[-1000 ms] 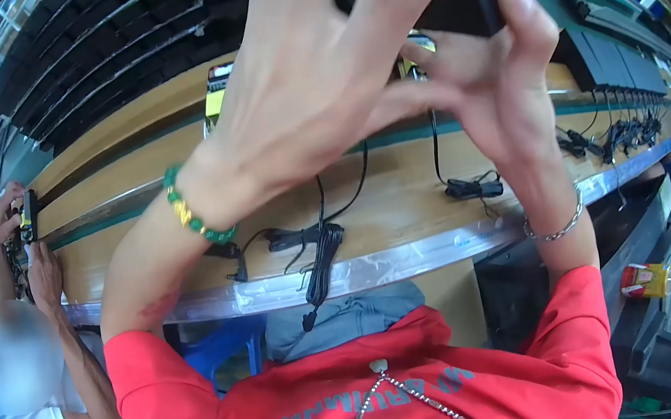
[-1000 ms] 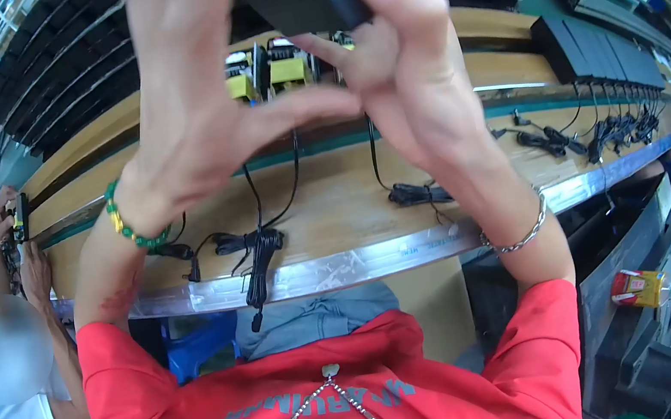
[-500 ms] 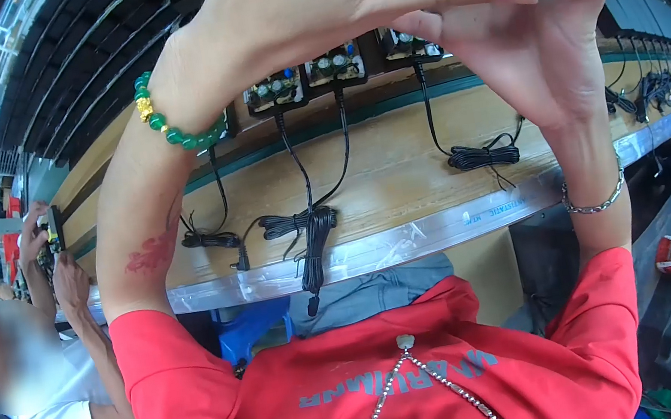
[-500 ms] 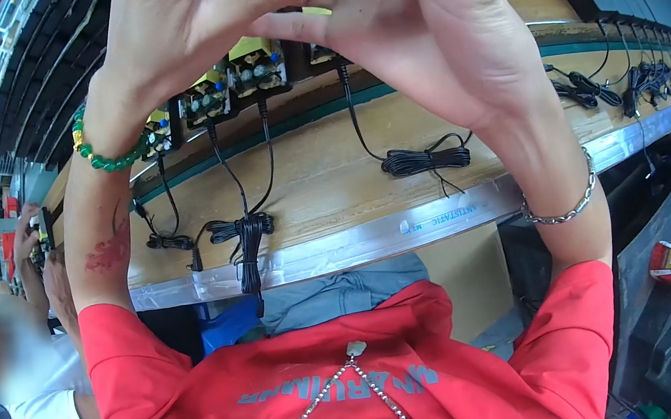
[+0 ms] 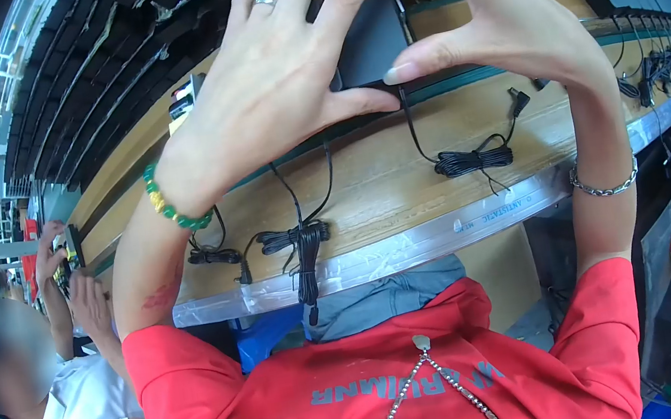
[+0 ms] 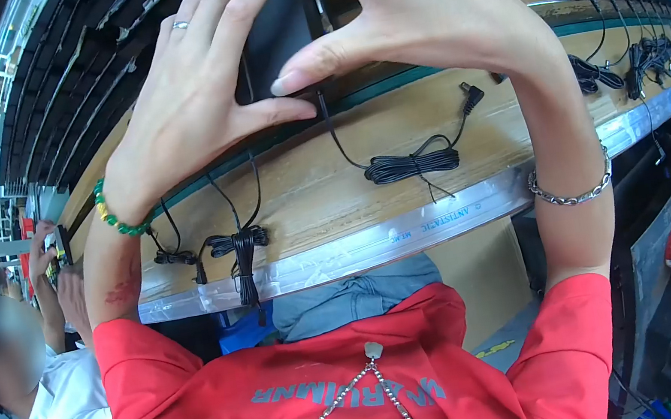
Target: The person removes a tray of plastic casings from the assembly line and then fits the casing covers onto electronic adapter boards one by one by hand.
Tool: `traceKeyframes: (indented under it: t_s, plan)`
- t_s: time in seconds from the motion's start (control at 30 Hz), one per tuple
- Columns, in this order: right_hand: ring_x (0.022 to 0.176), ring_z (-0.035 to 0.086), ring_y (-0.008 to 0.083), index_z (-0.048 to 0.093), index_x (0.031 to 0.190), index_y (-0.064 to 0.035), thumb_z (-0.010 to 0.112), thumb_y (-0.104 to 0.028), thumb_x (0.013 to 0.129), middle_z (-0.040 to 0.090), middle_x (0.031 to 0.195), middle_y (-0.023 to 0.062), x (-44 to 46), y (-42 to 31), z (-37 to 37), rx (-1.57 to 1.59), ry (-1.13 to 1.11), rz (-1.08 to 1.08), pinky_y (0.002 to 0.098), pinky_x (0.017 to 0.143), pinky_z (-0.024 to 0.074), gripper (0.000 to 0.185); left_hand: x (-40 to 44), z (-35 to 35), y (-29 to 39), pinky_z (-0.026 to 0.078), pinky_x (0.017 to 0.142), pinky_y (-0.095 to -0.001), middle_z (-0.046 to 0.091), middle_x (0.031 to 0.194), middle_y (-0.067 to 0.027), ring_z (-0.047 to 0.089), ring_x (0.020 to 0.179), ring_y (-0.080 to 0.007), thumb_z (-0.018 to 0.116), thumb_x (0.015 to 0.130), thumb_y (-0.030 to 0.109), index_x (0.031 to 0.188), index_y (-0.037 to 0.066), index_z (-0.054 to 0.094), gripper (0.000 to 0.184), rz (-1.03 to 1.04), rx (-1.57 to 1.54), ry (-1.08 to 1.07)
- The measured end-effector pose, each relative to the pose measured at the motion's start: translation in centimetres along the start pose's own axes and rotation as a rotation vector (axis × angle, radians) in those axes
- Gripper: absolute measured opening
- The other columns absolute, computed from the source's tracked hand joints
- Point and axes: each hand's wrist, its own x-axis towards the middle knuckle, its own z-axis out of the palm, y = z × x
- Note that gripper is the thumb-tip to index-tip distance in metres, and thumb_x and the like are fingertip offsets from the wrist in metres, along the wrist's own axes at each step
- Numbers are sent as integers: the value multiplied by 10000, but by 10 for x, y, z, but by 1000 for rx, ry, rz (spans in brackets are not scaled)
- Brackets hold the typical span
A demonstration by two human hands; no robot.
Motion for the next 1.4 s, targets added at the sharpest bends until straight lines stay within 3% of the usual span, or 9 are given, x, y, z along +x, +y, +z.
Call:
traceKeyframes:
  t_s: [0.3,0.4,0.53,1.0,1.1,1.17,1.2,1.23,1.4]
  plan:
    - [1289,490,413,361,1443,160,845,-484,780,468,1379,318,2,12,13,-247,-106,-286,414,1083,435,1043,-25,4,-41,441,1114,-430,499,1428,-275,526,1290,-443,875,727,430,1556,2,315,1088,-90,-263,-123]
    - [1237,505,379,347,1455,159,829,-429,799,472,1330,285,11,5,13,-429,-171,-205,390,1048,461,1004,-27,11,-43,485,1045,-420,577,1322,-280,566,1250,-394,881,725,385,1405,-81,483,915,-38,-209,38]
    - [1213,527,342,352,1466,148,833,-453,798,477,1327,247,11,-13,0,-343,-112,-103,358,1017,477,1019,-20,-22,-31,423,1092,-423,467,1389,-293,486,1297,-421,798,831,457,1475,-119,353,973,-97,-334,-230]
    - [1320,486,331,282,1518,131,875,-478,763,410,1441,228,7,13,0,-334,-197,-10,349,1076,442,1137,-22,-7,-31,419,1114,-392,486,1399,-298,497,1302,-401,823,800,427,1432,-153,404,955,-77,-358,-42]
    - [1316,487,320,297,1513,134,876,-505,754,418,1434,225,7,32,3,-271,-232,-25,346,1071,446,1149,-17,-11,-33,415,1119,-391,483,1403,-304,492,1307,-404,823,801,424,1430,-159,403,955,-82,-412,-72]
    - [1211,599,323,469,1466,-12,847,-466,771,617,1325,110,4,50,16,-240,-31,-179,422,1085,438,912,-12,-17,-30,410,1124,-391,480,1404,-308,486,1314,-404,817,807,426,1426,-167,400,954,-105,-398,-129]
    - [1202,594,369,472,1458,0,957,-317,593,578,1369,115,4,46,16,-182,-33,-163,431,1086,438,1041,-13,-16,-29,408,1126,-391,480,1404,-309,483,1316,-404,815,809,427,1425,-170,398,954,-116,-382,-150]
    - [1202,594,369,472,1458,0,957,-317,593,578,1369,115,7,26,10,-184,-35,-164,431,1086,438,1041,-13,-15,-29,407,1127,-391,479,1404,-310,481,1319,-404,813,811,429,1423,-172,397,953,-127,-366,-173]
    - [1186,580,312,414,1437,146,832,-626,740,518,1317,220,27,-33,-14,-322,-345,179,334,978,501,1121,-14,-1,-38,413,1121,-396,486,1395,-314,478,1323,-405,799,820,478,1416,-176,398,971,-98,-405,-124]
